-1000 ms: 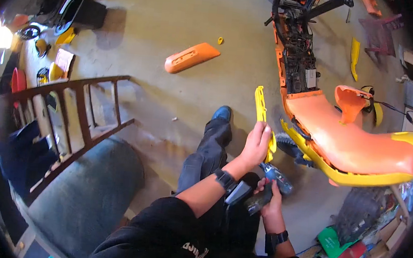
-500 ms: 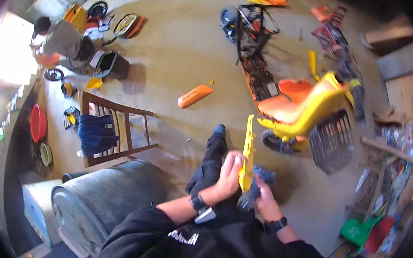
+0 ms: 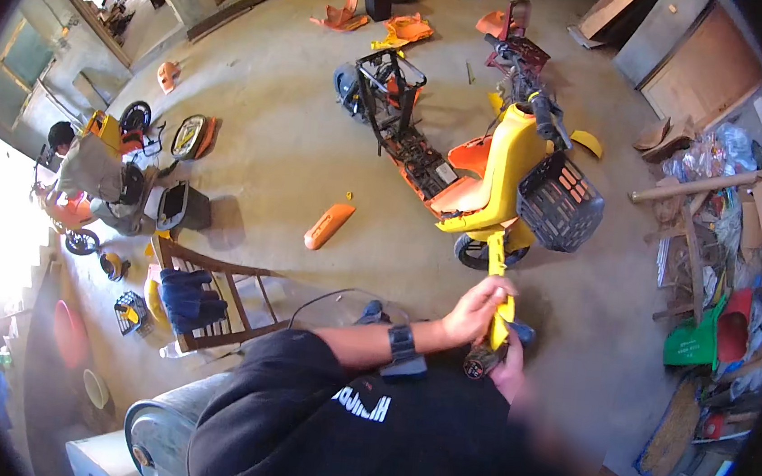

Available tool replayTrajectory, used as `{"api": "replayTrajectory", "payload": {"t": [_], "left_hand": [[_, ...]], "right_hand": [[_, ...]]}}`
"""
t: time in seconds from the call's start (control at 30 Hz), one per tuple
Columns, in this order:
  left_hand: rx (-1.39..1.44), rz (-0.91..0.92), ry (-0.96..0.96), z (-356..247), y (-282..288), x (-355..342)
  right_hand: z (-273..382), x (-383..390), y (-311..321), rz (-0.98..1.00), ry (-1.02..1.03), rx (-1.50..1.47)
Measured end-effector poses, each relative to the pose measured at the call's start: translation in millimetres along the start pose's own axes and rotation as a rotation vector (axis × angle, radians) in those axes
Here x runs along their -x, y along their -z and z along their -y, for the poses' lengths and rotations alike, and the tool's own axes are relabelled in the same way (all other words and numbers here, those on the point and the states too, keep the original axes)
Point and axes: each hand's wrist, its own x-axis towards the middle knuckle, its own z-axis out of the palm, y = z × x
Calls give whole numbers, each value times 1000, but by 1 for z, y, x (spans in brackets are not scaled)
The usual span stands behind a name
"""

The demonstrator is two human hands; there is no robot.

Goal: Using a power drill to remove screws and disassemble the body panels of a small electric scooter.

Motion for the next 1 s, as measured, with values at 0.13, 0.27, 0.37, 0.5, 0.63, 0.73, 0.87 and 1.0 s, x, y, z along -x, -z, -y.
{"api": "replayTrajectory", "payload": {"t": [0.13, 0.27, 0.37, 0.5, 0.63, 0.73, 0.87, 1.0], "left_hand": [[-171, 294, -288, -24, -1, -16], [-129, 310, -67, -27, -5, -12], [-14, 260, 160, -10, -6, -5], [58, 272, 461, -6, 3, -6], [181, 335, 539, 1, 8, -2], [315, 384, 642, 3, 8, -4], [192, 518, 513, 24, 10, -6], [155, 671, 720, 24, 15, -27]], "right_hand": [[-24, 46, -42, -125, 181, 23], [-43, 53, -53, -304, 245, -62], [-53, 63, -43, -417, 221, 72], [-54, 69, -15, -493, 162, -134], [-56, 80, -36, -662, 179, -154], [-60, 79, -20, -618, 182, -210], [-61, 79, -15, -645, 151, -210], [-54, 89, -5, -641, 192, -182]]}}
